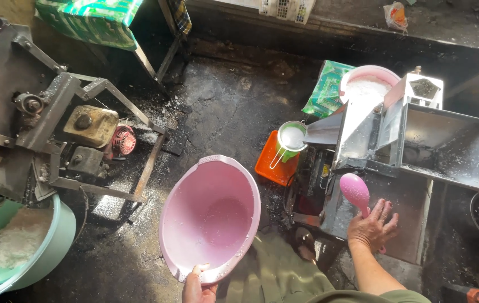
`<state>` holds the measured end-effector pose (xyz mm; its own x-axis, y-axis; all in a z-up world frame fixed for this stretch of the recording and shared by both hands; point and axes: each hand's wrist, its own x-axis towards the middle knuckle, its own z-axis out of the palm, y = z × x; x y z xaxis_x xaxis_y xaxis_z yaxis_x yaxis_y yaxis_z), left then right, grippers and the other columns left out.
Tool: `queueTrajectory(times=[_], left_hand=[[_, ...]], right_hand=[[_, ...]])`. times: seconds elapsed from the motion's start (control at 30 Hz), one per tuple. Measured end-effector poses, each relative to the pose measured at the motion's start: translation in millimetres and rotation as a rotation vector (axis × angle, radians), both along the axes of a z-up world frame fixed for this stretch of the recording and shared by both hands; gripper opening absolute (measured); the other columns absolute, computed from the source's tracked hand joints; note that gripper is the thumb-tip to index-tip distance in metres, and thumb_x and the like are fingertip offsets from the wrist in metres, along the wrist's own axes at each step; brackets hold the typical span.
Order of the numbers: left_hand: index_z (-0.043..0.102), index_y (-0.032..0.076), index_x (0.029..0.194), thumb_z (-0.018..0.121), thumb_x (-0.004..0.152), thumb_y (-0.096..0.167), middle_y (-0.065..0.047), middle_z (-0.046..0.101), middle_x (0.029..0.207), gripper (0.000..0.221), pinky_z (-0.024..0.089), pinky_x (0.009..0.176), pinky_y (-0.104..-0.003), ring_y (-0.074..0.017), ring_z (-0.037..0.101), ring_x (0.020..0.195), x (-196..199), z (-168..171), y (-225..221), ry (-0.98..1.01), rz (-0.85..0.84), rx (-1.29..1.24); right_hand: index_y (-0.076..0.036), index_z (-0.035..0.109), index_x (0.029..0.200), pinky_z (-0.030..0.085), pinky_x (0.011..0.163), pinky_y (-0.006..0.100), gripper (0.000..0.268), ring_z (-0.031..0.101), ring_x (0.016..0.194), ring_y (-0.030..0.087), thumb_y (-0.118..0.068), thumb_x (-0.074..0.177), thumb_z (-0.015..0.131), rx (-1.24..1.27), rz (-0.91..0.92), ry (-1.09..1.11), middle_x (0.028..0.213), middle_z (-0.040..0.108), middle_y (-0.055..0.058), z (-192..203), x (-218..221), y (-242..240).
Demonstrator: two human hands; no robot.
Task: Feeding grated coconut into a processing machine using a spoon to further process or extract milk.
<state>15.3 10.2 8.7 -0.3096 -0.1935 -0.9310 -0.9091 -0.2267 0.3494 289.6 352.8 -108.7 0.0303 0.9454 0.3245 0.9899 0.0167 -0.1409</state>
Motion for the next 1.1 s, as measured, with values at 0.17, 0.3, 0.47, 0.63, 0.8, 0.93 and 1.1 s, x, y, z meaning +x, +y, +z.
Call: queueTrajectory(times=[0.17, 0.3, 0.47, 0.63, 0.8, 0.93, 1.1], left_hand=[[0.052, -0.016, 0.119, 0.059, 0.086, -0.005, -0.028, 0.060, 0.112, 0.035, 0.054, 0.078, -0.033, -0.0376, 0.062, 0.103, 1.3, 33.9, 29.4, 0.020, 0.000, 0.072], [0.050, -0.018, 0.118, 0.053, 0.092, -0.004, -0.031, 0.058, 0.110, 0.029, 0.053, 0.080, -0.035, -0.0373, 0.061, 0.101, 7.9, 29.9, 48.7, 0.107, -0.075, 0.198], [0.055, -0.011, 0.109, 0.059, 0.089, -0.001, -0.025, 0.060, 0.099, 0.023, 0.054, 0.073, -0.035, -0.0335, 0.064, 0.091, 21.0, -0.1, 58.9, 0.147, -0.087, 0.185], [0.053, -0.013, 0.120, 0.059, 0.089, -0.001, -0.027, 0.058, 0.111, 0.034, 0.054, 0.076, -0.035, -0.0354, 0.064, 0.100, 34.3, 15.9, 78.3, 0.131, -0.109, 0.149], [0.049, -0.012, 0.112, 0.052, 0.092, -0.004, -0.035, 0.061, 0.119, 0.022, 0.057, 0.087, -0.056, -0.0486, 0.063, 0.104, 40.4, 3.5, 94.6, 0.086, -0.059, 0.234], [0.055, -0.005, 0.095, 0.064, 0.089, 0.015, -0.025, 0.072, 0.092, 0.023, 0.048, 0.043, -0.030, -0.0330, 0.069, 0.068, 42.2, -58.9, 83.1, 0.016, -0.203, 0.163], [0.045, -0.017, 0.115, 0.054, 0.093, 0.008, -0.039, 0.062, 0.109, 0.035, 0.059, 0.079, -0.045, -0.0464, 0.066, 0.095, 46.4, -103.4, 76.1, -0.058, -0.071, 0.321]], right_hand=[[-0.014, 0.041, 0.160, 0.025, 0.113, 0.063, 0.073, 0.030, 0.146, 0.038, -0.027, 0.091, 0.061, -0.020, -0.003, -0.009, 0.163, 0.042, 0.007, -4.4, -0.6, 0.3], [-0.011, 0.044, 0.159, 0.025, 0.112, 0.064, 0.070, 0.033, 0.145, 0.039, -0.030, 0.093, 0.057, 0.028, 0.021, -0.035, 0.163, 0.044, 0.008, -14.1, 3.4, 3.2], [-0.011, 0.045, 0.158, 0.028, 0.110, 0.063, 0.063, 0.035, 0.144, 0.039, -0.031, 0.098, 0.048, 0.050, 0.027, -0.035, 0.161, 0.046, 0.009, -10.7, 1.3, 0.4], [-0.013, 0.048, 0.157, 0.034, 0.106, 0.063, 0.058, 0.040, 0.142, 0.039, -0.033, 0.103, 0.042, 0.108, 0.013, -0.062, 0.160, 0.049, 0.007, -14.9, 3.1, 0.1], [-0.022, 0.030, 0.162, 0.025, 0.113, 0.060, 0.082, 0.026, 0.147, 0.035, -0.042, 0.087, 0.056, -0.105, 0.075, 0.013, 0.169, 0.027, -0.002, -30.4, 17.9, 9.7], [-0.023, 0.019, 0.163, 0.014, 0.120, 0.054, 0.087, 0.012, 0.151, 0.036, -0.041, 0.087, 0.057, -0.255, 0.243, 0.080, 0.170, 0.015, -0.002, -24.3, 51.4, 19.7], [-0.037, 0.035, 0.155, 0.017, 0.123, 0.043, 0.067, 0.016, 0.152, 0.022, -0.024, 0.092, 0.055, -0.468, 0.572, 0.134, 0.164, 0.028, -0.014, -5.5, 99.3, 31.4]])
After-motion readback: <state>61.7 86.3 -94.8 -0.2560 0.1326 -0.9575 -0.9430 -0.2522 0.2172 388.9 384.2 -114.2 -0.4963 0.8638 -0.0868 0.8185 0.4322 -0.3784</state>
